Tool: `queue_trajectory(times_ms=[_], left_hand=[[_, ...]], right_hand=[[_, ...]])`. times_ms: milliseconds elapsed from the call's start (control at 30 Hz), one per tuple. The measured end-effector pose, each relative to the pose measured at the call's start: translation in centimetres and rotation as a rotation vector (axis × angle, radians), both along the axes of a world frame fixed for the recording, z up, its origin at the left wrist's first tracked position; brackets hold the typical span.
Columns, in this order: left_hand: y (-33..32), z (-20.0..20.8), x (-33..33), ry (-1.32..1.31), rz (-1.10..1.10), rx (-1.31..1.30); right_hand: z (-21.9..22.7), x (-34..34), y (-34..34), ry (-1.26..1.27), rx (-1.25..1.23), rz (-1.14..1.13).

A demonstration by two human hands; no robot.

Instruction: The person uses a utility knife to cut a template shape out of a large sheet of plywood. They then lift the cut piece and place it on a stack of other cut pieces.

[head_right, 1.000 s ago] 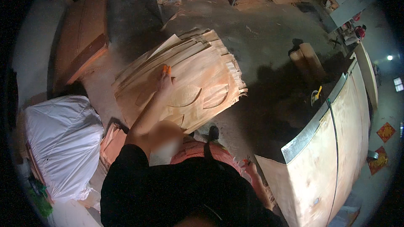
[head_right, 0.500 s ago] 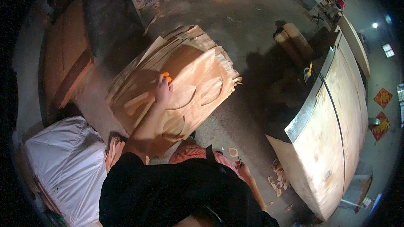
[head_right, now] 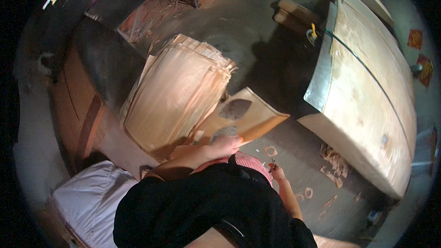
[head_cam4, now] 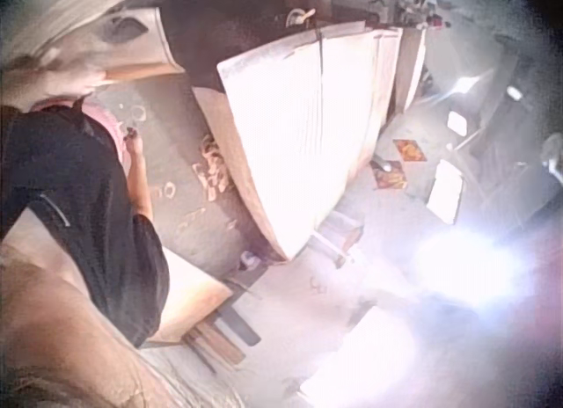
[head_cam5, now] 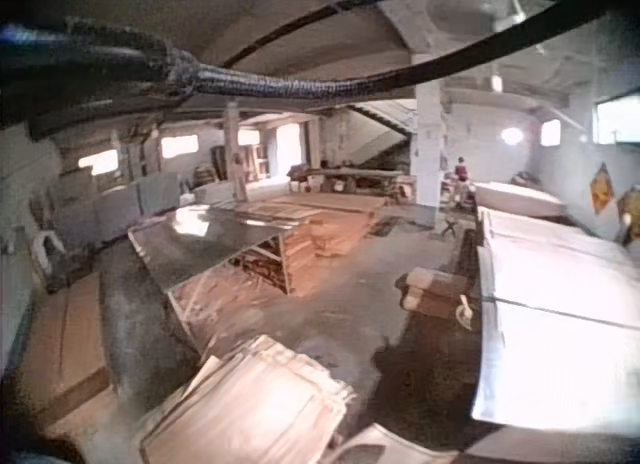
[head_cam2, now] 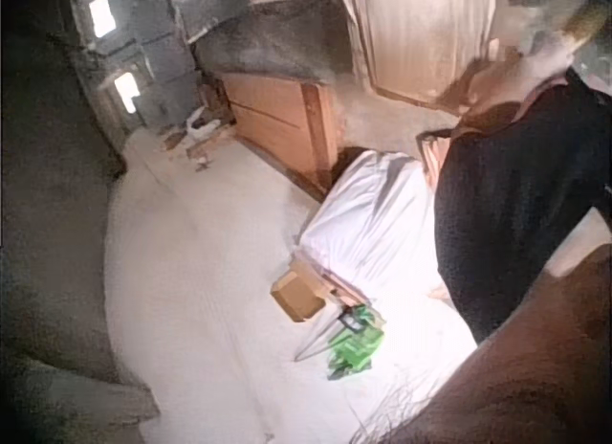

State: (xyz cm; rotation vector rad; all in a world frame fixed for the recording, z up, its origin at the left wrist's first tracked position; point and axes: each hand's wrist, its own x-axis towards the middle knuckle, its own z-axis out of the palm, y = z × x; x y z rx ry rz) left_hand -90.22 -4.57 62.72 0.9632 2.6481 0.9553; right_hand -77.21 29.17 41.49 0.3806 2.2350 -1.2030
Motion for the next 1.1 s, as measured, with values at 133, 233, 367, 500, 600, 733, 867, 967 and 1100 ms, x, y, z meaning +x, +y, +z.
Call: queue_trajectory(times_ms=[133, 233, 367, 500, 600, 733, 867, 967, 1100], left_hand=[[5.6, 0.2, 2.8, 0.046, -0.118, -0.045], [9.7, 1.5, 3.8, 0.042, -0.145, -0.078], [14.7, 1.3, 4.8, 0.056, -0.127, -0.059], [20.8, 2.7, 3.6, 0.118, -0.092, 0.007], [26.3, 4.7, 1.4, 0.171, -0.035, 0.046], [33.5, 6.6, -4.2, 0.186, 0.007, 0.061], [43.9, 10.7, -9.6, -0.208, 0.177, 0.497], [51.4, 14.7, -12.8, 0.393, 0.126, 0.260], [62.8, 15.4, -16.5, 0.578, 0.136, 0.050]], right_hand=[[3.0, 5.3, 2.7, -0.171, 0.116, -0.109], [1.7, 11.4, 6.9, -0.176, 0.060, -0.251], [-0.4, 19.0, 12.5, -0.277, -0.072, -0.546], [-2.3, 24.5, 16.9, -0.321, -0.152, -0.824], [-2.1, 25.6, 19.2, -0.340, -0.116, -0.929], [-4.8, 25.0, 22.7, -0.227, -0.280, -1.128], [0.0, 22.7, 27.1, -0.252, -0.104, -1.015], [-4.8, 26.6, 30.8, -0.137, 0.123, -0.940], [2.9, 27.3, 36.9, -0.299, -0.026, -1.097]])
